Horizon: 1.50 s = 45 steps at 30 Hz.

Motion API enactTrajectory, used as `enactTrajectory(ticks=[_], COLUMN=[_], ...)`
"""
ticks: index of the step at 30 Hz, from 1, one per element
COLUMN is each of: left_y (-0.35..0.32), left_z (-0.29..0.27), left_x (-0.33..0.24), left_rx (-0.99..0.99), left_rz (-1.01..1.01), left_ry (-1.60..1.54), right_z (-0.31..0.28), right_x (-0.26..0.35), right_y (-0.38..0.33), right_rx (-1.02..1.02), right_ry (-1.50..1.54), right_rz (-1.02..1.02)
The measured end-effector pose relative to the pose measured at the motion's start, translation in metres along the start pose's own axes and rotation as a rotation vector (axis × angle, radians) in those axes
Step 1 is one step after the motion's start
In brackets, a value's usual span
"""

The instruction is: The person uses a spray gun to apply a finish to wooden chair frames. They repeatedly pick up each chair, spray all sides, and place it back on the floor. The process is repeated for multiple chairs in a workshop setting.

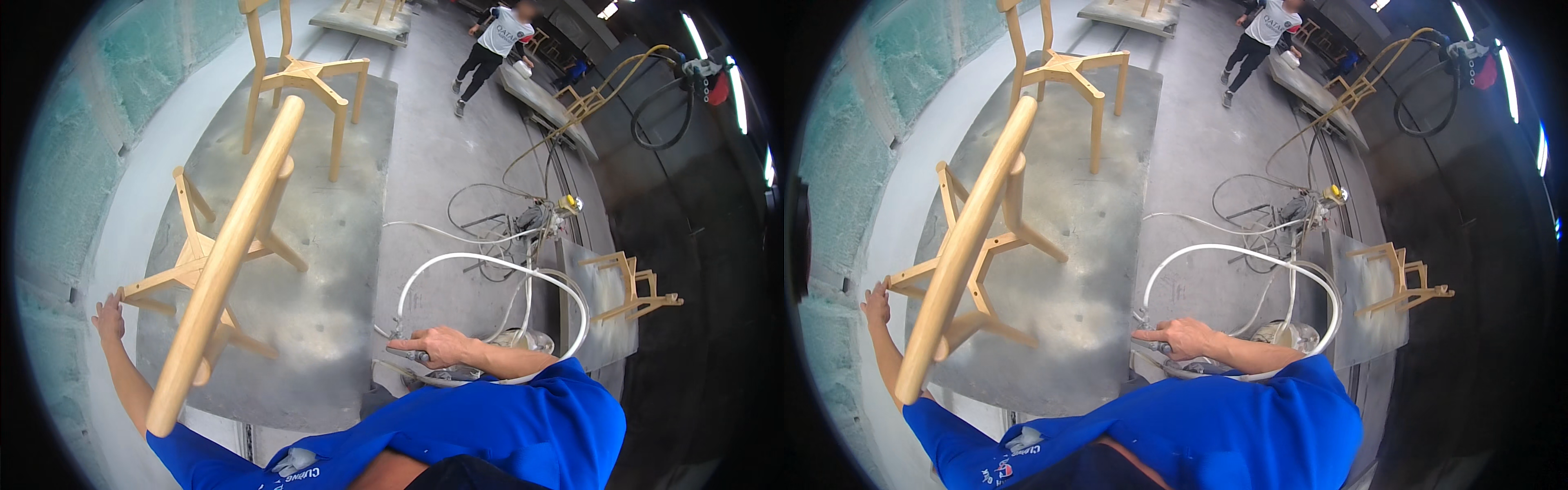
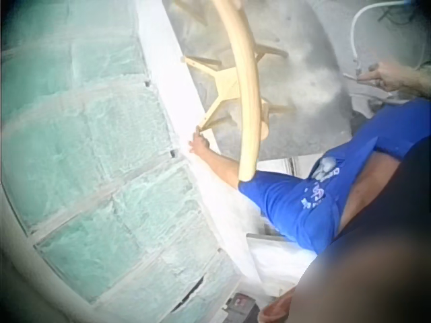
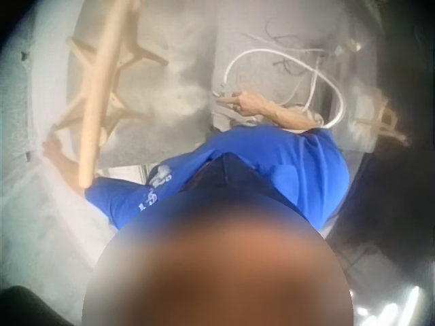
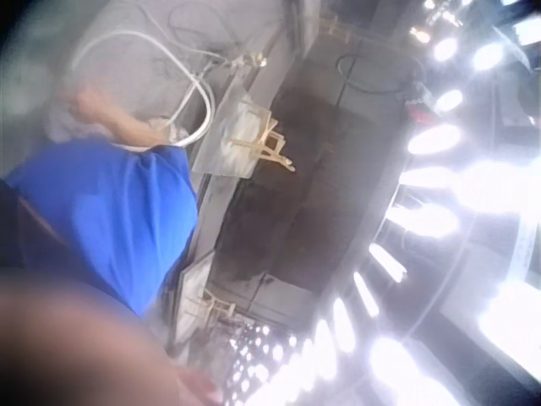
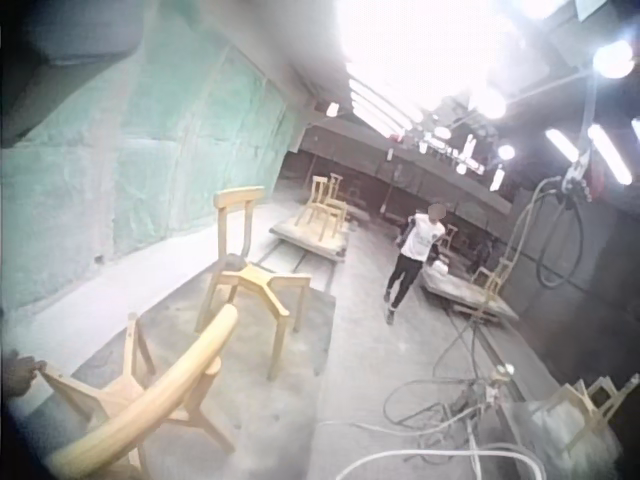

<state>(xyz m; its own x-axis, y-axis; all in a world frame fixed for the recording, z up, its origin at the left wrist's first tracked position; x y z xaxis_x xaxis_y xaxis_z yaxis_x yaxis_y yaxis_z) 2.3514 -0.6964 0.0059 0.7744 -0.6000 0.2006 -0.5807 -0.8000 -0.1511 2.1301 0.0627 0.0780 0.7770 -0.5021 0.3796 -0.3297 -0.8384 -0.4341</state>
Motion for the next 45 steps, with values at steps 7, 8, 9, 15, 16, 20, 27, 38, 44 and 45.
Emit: enactTrajectory(ticks=[7,8,9,15,16,20,27,38,44,45], left_y=[0.010,0.010,0.007,-0.003,-0.009,-0.038,-0.228,-0.586,-0.553,-0.549], left_z=[0.011,0.010,0.011,-0.007,-0.005,0.029,0.098,0.030,-0.007,-0.007], left_x=[0.011,0.005,-0.006,-0.032,-0.029,0.008,0.060,-0.231,-0.409,-0.437], left_rx=[-0.096,-0.141,-0.203,-0.271,-0.294,-0.325,-0.320,-0.116,-0.121,-0.158], left_rz=[0.111,0.118,0.167,0.167,0.181,0.162,0.079,-0.587,-0.821,-0.816], left_ry=[-0.181,-0.232,-0.231,-0.226,-0.228,-0.306,-0.515,-0.250,-0.610,-0.671], right_z=[-0.001,-0.005,-0.009,-0.045,-0.050,-0.059,-0.068,-0.133,-0.165,-0.167], right_x=[0.009,0.011,0.013,0.023,0.021,0.007,-0.055,-0.160,-0.209,-0.215], right_y=[-0.001,0.002,0.006,0.015,0.013,0.006,0.009,0.063,0.049,0.044], right_rx=[-0.039,-0.035,-0.032,0.008,0.024,-0.035,-0.078,-0.002,-0.064,-0.090], right_ry=[0.120,0.111,0.100,-0.061,-0.058,0.010,0.171,0.144,0.158,0.204], right_rz=[0.034,0.010,-0.011,-0.066,-0.070,-0.068,-0.119,-0.456,-0.390,-0.373])
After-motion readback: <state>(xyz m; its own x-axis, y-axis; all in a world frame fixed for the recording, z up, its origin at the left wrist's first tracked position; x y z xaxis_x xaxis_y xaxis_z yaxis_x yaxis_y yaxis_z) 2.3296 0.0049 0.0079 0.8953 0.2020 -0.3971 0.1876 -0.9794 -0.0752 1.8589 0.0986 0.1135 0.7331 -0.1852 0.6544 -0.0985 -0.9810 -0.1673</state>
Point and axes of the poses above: each hand's wrist, its own y-axis towards the middle knuckle, its own z-axis out of the palm, x = y × z, the point moved 4 cm from there along y, towards the middle knuckle, and after that the axes turned 5 degrees about -x, right-handed, at the moved point
